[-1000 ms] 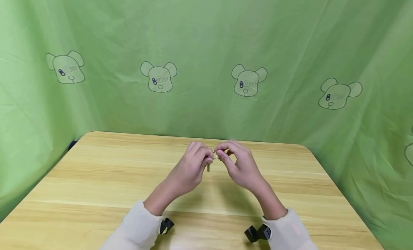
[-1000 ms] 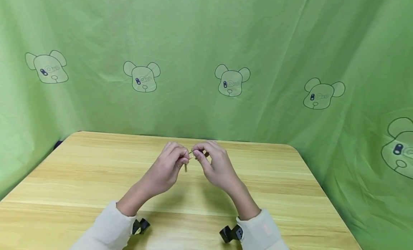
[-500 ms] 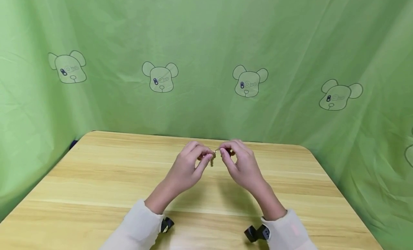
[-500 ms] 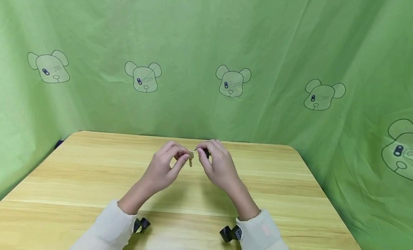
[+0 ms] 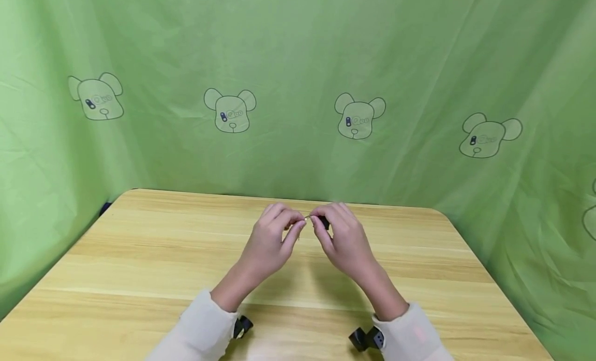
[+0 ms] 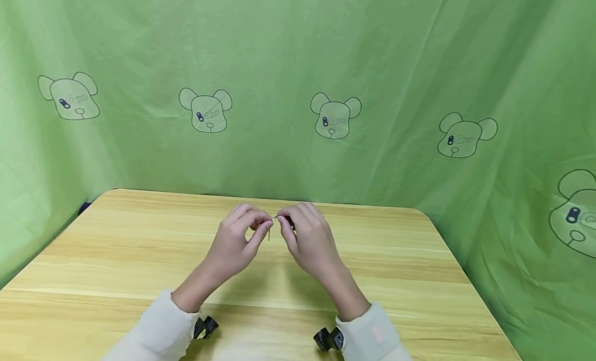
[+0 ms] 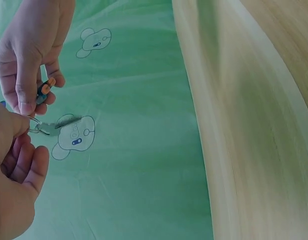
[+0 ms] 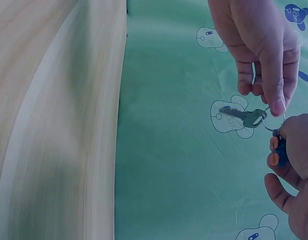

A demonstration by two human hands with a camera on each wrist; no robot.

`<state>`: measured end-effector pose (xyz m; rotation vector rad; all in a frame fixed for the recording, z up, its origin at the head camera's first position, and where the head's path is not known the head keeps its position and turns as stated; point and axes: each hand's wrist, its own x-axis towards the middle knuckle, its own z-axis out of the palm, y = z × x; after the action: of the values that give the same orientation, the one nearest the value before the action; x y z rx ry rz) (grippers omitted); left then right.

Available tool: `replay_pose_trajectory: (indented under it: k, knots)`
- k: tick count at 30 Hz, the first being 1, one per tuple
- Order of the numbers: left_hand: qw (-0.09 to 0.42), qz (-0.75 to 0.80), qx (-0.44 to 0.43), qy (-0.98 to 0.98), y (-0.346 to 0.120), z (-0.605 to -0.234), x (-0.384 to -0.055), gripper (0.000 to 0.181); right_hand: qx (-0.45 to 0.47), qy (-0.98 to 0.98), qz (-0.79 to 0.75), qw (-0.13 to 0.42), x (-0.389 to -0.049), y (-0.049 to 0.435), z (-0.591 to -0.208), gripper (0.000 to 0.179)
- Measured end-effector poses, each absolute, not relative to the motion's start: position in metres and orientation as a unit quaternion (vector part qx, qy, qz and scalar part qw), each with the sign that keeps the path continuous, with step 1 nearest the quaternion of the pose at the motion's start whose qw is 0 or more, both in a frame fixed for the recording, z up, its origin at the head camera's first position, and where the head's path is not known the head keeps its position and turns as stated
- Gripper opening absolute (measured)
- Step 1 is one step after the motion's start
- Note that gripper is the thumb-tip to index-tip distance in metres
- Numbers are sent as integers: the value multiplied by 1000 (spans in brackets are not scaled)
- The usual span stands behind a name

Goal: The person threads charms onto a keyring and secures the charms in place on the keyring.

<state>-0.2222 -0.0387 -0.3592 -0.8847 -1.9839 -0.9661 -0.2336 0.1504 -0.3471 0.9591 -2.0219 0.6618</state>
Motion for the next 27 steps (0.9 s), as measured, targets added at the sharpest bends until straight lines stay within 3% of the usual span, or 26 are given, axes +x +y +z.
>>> replay_pose_trajectory:
  k: [8, 17, 21, 27]
  knots:
    - [317, -460, -347, -753, -41, -358, -225, 4, 385, -791, 282, 383, -231, 150, -345, 5]
    - [298, -512, -336, -732, -43, -355, -225, 5, 383, -786, 298, 382, -231, 152, -343, 6]
    - [315, -477, -323, -754, -43, -357, -225, 5, 384, -788, 294, 382, -231, 152, -344, 5]
    - [390, -353, -314, -790, -43, -356, -224, 3, 393, -790, 269, 386, -232, 149, -346, 5]
